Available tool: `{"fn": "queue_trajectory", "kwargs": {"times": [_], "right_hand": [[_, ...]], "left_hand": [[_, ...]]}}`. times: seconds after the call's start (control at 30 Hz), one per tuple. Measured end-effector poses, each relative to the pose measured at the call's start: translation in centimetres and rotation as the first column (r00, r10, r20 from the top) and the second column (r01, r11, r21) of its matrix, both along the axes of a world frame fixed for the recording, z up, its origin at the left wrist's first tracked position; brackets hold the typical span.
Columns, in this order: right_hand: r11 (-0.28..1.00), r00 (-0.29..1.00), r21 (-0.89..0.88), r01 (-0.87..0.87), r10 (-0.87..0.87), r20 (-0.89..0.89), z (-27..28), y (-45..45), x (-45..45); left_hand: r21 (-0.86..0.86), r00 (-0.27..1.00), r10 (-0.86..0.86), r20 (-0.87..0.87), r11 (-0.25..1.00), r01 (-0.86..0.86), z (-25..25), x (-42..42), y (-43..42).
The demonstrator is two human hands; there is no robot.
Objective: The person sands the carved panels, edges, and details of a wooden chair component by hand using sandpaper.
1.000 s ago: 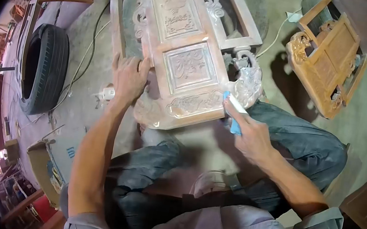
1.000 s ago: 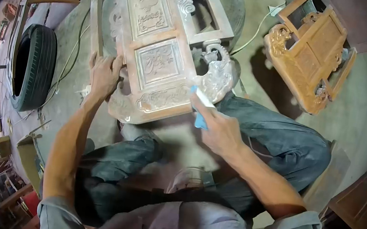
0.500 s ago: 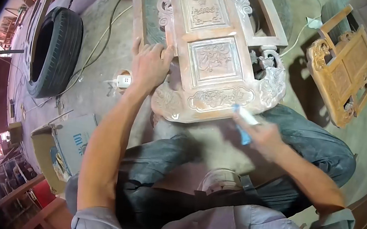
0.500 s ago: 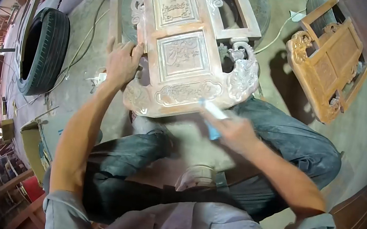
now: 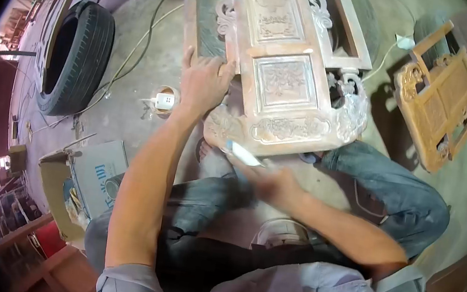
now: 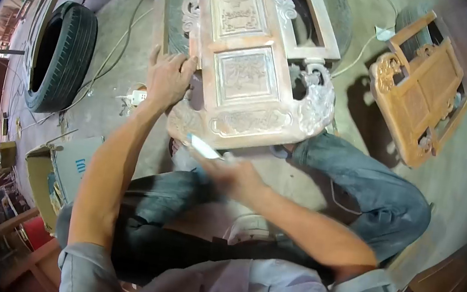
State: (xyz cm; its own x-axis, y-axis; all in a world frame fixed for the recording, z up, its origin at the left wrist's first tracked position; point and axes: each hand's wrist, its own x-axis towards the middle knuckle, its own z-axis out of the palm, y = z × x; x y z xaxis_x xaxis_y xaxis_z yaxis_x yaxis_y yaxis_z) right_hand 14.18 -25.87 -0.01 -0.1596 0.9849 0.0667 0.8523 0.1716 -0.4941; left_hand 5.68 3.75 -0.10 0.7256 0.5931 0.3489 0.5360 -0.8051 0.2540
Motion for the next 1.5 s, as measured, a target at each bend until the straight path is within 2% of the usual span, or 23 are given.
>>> {"fn": "queue_trajectory", "kwargs": {"times": [0.1,0.13,0.17,0.23,0.3,0.33,0.37,0.4,0.43,0.5,0.6,0.67,0.77,0.83,0.87,0.97,1.0,1.1,1.23,1.27,1.37,1.43,1.5], "right_hand": [[0.997,0.998,0.066,0.048,-0.050,0.026,1.6,-1.1,3.6],[0.994,0.990,0.029,0.105,-0.108,0.090,4.4,-2.4,6.7],[0.978,0.976,-0.020,0.210,-0.208,0.056,5.1,-4.3,9.2],[0.936,0.934,0.072,0.344,-0.349,0.074,5.0,-5.7,10.9],[0.880,0.881,0.051,0.472,-0.473,0.016,4.5,-5.4,8.6],[0.833,0.835,-0.079,0.547,-0.550,-0.015,5.1,-5.3,7.5],[0.853,0.851,-0.010,0.522,-0.521,0.061,6.1,-5.4,7.8],[0.867,0.857,0.053,0.495,-0.497,0.134,7.3,-5.5,7.9],[0.877,0.852,0.121,0.466,-0.481,0.205,7.7,-5.6,8.1],[0.878,0.863,0.147,0.456,-0.477,0.167,6.7,-5.5,9.0],[0.861,0.852,0.140,0.489,-0.506,0.137,6.0,-2.0,10.7],[0.866,0.854,0.118,0.485,-0.499,0.148,6.3,-3.7,10.5],[0.849,0.840,0.169,0.500,-0.524,0.142,5.7,-4.7,10.0],[0.831,0.824,0.166,0.531,-0.552,0.129,5.3,-2.6,10.4],[0.835,0.832,0.088,0.543,-0.549,0.080,5.8,-1.2,11.0],[0.833,0.831,0.142,0.535,-0.549,0.089,5.7,-1.6,10.8],[0.859,0.845,0.141,0.493,-0.511,0.156,6.1,-3.2,10.3],[0.835,0.836,0.213,0.507,-0.537,0.114,4.9,-2.4,10.4],[0.827,0.826,0.123,0.548,-0.559,0.071,5.7,-0.2,11.3],[0.853,0.843,0.078,0.516,-0.522,0.131,5.6,-1.9,10.9],[0.842,0.839,0.212,0.496,-0.528,0.134,5.5,-2.6,11.4],[0.820,0.823,0.113,0.562,-0.568,0.024,5.3,-0.1,13.4],[0.814,0.811,0.066,0.577,-0.580,0.071,5.5,0.2,13.5]], "left_hand": [[-0.066,1.000,0.000,-0.021,0.998,-0.002,0.4,-0.1,0.0],[-0.090,1.000,0.004,-0.008,0.996,-0.005,1.5,0.1,-0.6],[-0.082,1.000,0.004,-0.027,0.997,-0.006,1.3,0.3,-0.8],[-0.051,0.996,0.017,-0.084,0.998,-0.022,1.1,0.0,-0.6],[0.032,0.999,-0.013,-0.048,0.999,0.014,-0.1,0.2,-0.3],[0.051,0.999,-0.002,-0.050,0.999,0.005,0.0,0.5,-0.3],[0.064,0.998,0.015,-0.059,0.998,-0.011,-0.1,0.3,-0.6],[0.176,0.969,0.004,-0.247,0.984,0.041,1.2,0.5,-1.4],[0.156,0.975,0.086,-0.206,0.986,-0.054,1.1,1.0,-1.9],[0.101,0.959,0.258,-0.115,0.964,-0.247,0.6,2.1,-2.7],[-0.006,0.961,0.245,-0.126,0.969,-0.248,1.4,2.1,-2.9],[-0.089,0.962,0.230,-0.145,0.966,-0.244,1.5,2.2,-2.8],[-0.057,0.946,0.235,-0.221,0.966,-0.253,1.8,2.3,-3.1],[-0.030,0.960,0.226,-0.165,0.972,-0.234,1.0,2.1,-2.7],[-0.030,0.966,0.220,-0.137,0.974,-0.226,0.7,2.1,-2.5],[-0.042,0.972,0.214,-0.102,0.975,-0.219,0.8,2.0,-3.2],[-0.040,0.971,0.219,-0.092,0.974,-0.223,1.1,2.1,-3.0],[-0.046,0.953,0.242,-0.184,0.966,-0.254,1.7,2.3,-3.1],[-0.056,0.969,0.227,-0.092,0.971,-0.233,0.8,2.0,-3.1],[-0.058,0.967,0.236,-0.098,0.969,-0.242,0.7,2.0,-3.1],[-0.046,0.968,0.235,-0.087,0.970,-0.240,1.0,2.4,-2.7],[-0.033,0.971,0.226,-0.081,0.973,-0.229,1.1,2.0,-3.0],[-0.020,0.971,0.229,-0.063,0.973,-0.230,0.7,2.1,-2.9]]}}
